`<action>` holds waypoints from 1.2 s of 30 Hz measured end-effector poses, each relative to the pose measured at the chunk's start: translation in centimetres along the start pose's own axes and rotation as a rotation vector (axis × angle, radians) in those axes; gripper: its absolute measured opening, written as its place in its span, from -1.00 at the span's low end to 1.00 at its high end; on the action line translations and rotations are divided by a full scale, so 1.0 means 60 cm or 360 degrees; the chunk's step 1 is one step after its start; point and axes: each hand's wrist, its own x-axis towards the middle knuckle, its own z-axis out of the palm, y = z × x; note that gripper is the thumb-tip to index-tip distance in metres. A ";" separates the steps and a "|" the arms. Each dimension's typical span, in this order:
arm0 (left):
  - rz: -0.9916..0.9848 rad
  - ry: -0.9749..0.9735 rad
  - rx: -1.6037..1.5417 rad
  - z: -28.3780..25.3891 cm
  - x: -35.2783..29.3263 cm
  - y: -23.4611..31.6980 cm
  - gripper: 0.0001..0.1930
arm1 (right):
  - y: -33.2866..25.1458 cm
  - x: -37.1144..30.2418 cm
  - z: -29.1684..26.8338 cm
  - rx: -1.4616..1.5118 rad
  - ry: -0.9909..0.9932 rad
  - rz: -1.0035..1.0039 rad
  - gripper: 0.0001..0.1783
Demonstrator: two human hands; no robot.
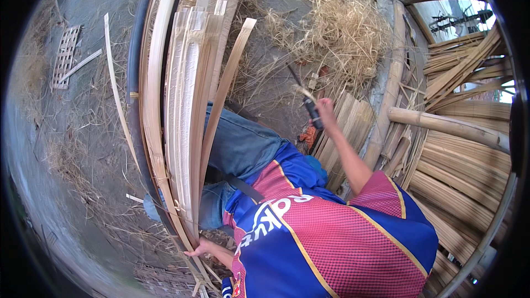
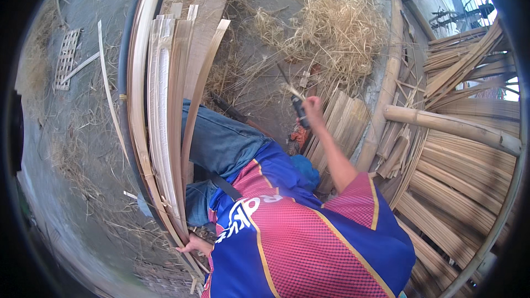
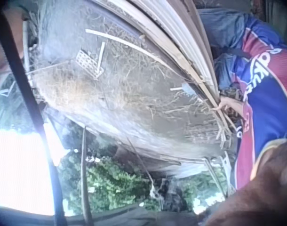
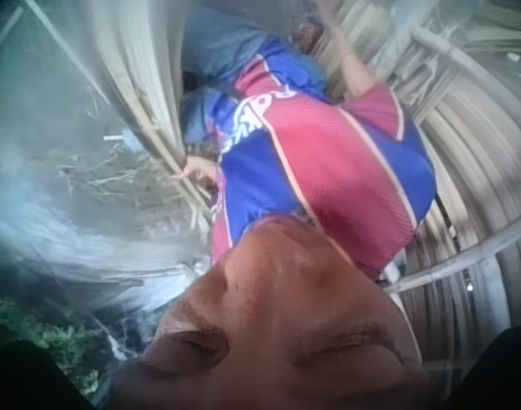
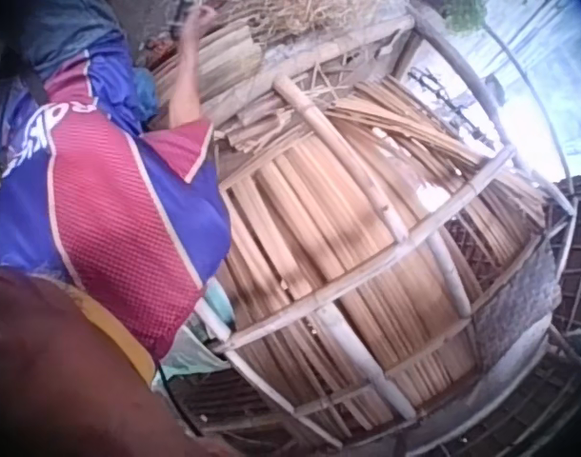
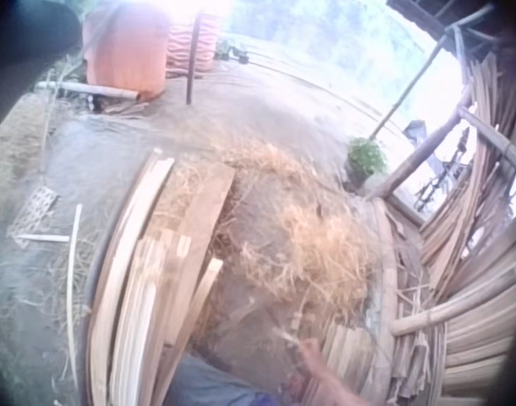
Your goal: The person splits long bamboo strips into thinner slats using a machete on a wooden block. They repeatedly strike the bamboo, adjust the pieces, and stack the finished slats on the ground.
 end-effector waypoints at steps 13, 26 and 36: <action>0.0021 0.0128 -0.0176 0.038 -0.053 -0.001 -0.26 | 0.144 -0.075 -0.031 -0.0757 0.0607 0.0272 -0.74; -0.0028 0.0190 -0.0409 -0.013 -0.069 -0.003 -0.31 | 0.051 -0.006 0.284 -0.1261 -0.0364 -0.0537 -0.41; -0.0087 0.0081 -0.0657 -0.040 -0.070 -0.008 -0.35 | 0.140 0.079 0.258 -0.1568 -0.0492 -0.0319 -0.26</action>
